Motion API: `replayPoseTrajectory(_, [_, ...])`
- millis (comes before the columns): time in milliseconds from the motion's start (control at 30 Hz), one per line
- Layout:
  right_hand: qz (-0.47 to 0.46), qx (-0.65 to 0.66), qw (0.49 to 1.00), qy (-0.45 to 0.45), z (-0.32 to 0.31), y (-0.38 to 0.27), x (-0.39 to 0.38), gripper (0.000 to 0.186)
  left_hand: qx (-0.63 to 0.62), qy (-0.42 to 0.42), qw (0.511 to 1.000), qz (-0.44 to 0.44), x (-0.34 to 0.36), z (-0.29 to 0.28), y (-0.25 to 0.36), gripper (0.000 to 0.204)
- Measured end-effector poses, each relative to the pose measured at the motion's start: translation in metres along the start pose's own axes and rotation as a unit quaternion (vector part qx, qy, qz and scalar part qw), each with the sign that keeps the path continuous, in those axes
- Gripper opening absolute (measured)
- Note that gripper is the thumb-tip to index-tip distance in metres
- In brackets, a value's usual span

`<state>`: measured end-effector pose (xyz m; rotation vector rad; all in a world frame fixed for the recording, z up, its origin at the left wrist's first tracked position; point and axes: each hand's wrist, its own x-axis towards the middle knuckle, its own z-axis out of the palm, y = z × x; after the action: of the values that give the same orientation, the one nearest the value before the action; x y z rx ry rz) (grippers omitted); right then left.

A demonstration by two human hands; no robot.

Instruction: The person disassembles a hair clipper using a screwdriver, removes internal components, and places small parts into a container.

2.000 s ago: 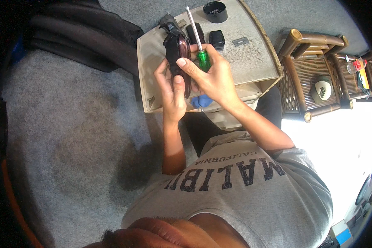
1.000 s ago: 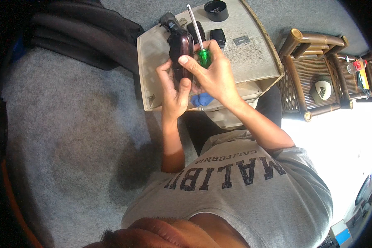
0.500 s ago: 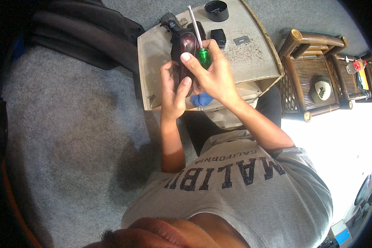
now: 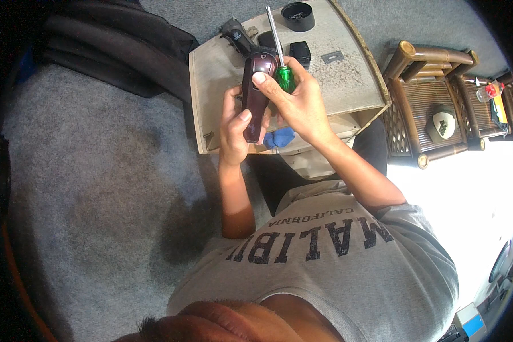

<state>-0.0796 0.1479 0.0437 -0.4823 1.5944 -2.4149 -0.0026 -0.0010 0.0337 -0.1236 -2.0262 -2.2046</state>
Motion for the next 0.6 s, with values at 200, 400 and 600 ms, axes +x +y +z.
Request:
replayPoseTrajectory(200, [-0.026,-0.034,0.999,0.007,-0.004,0.004,0.001,0.047,0.037,-0.024,0.998,0.044,0.002,0.000,0.000,0.044])
replayPoseTrajectory(400, [0.006,-0.019,1.000,-0.021,-0.003,-0.004,0.000,0.050,-0.007,0.016,1.000,0.014,0.004,0.002,0.008,0.052])
replayPoseTrajectory(600, [0.028,-0.057,0.997,-0.041,0.002,-0.006,0.001,0.051,-0.057,0.005,0.998,0.008,0.006,-0.002,0.004,0.043])
